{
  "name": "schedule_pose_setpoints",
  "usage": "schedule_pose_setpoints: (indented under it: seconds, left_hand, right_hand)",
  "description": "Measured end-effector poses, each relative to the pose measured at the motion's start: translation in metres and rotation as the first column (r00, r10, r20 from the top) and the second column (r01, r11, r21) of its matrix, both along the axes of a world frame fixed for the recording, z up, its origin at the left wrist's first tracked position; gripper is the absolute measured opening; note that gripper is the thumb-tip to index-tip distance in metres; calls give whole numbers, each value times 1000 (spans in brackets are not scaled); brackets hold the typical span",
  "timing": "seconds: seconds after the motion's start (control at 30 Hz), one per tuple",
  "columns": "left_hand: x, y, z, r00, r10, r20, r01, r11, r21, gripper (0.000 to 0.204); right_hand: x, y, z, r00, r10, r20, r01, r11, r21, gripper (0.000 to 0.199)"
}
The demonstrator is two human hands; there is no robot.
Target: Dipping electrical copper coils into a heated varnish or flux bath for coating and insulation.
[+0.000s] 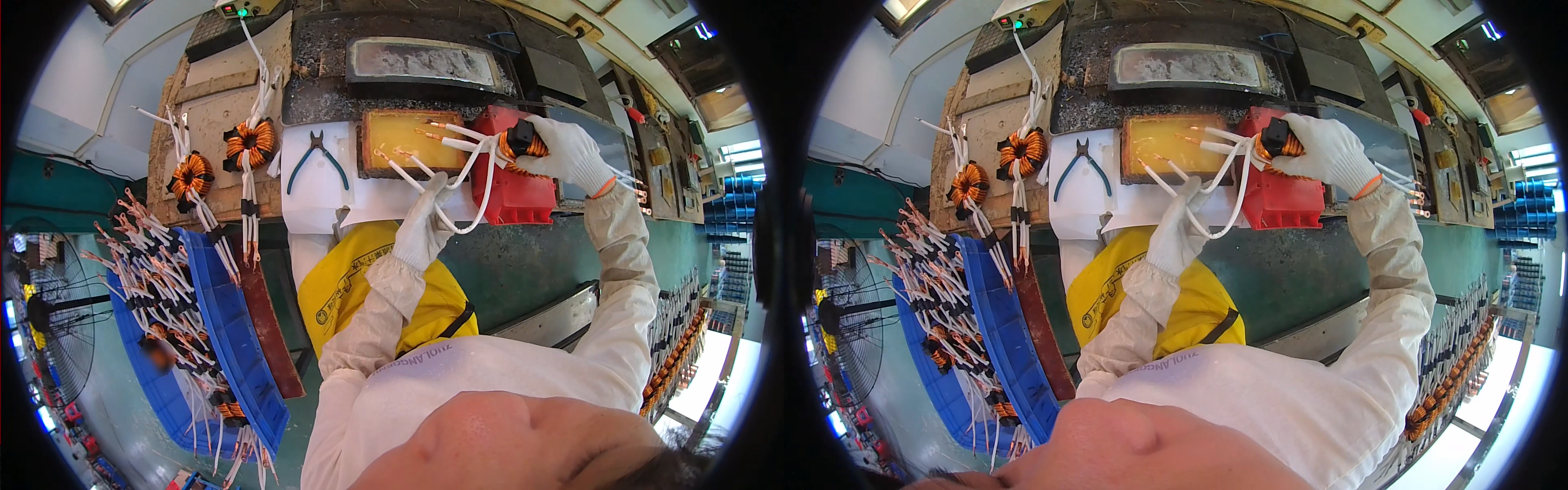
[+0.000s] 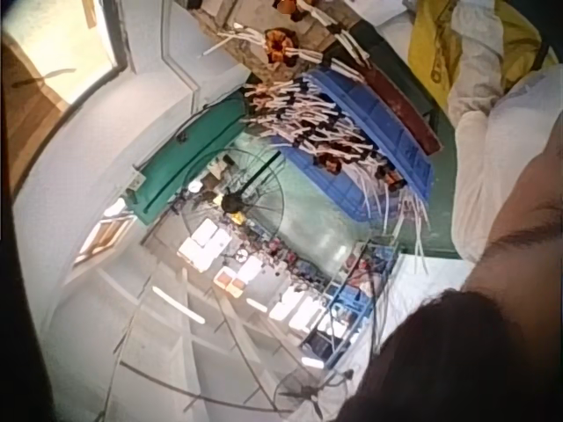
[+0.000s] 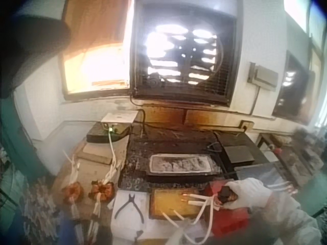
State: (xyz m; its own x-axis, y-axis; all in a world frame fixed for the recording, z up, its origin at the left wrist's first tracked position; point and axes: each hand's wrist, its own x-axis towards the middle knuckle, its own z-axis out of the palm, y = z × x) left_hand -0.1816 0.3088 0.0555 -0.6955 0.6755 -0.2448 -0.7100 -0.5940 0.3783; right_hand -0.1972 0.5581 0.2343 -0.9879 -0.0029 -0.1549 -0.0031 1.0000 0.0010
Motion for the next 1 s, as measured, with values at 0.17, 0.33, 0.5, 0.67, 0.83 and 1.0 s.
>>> schedule_pose_setpoints:
  seconds: [0.17,0.33,0.5,0.67,0.83,1.0]
  left_hand:
    - [-13,6,8,997,16,79,-21,998,62,46]
    - [-16,11,11,978,46,206,-73,990,124,39]
    - [-18,8,1,978,1,210,-62,957,283,39]
    - [-21,11,24,942,46,332,-89,989,115,28]
    - [-21,12,30,924,77,374,-116,990,83,25]
    - [-21,10,30,926,56,373,-84,995,58,29]
  right_hand:
    - [9,0,0,998,-48,-36,47,999,-15,57]
    - [8,-5,3,992,-128,20,128,991,-24,62]
    - [10,5,-6,995,-49,-88,46,998,-35,57]
    - [11,5,-7,993,-41,-109,38,999,-29,57]
    - [12,4,-6,991,-21,-133,14,999,-50,56]
    - [10,0,-2,995,-83,-47,81,996,-40,60]
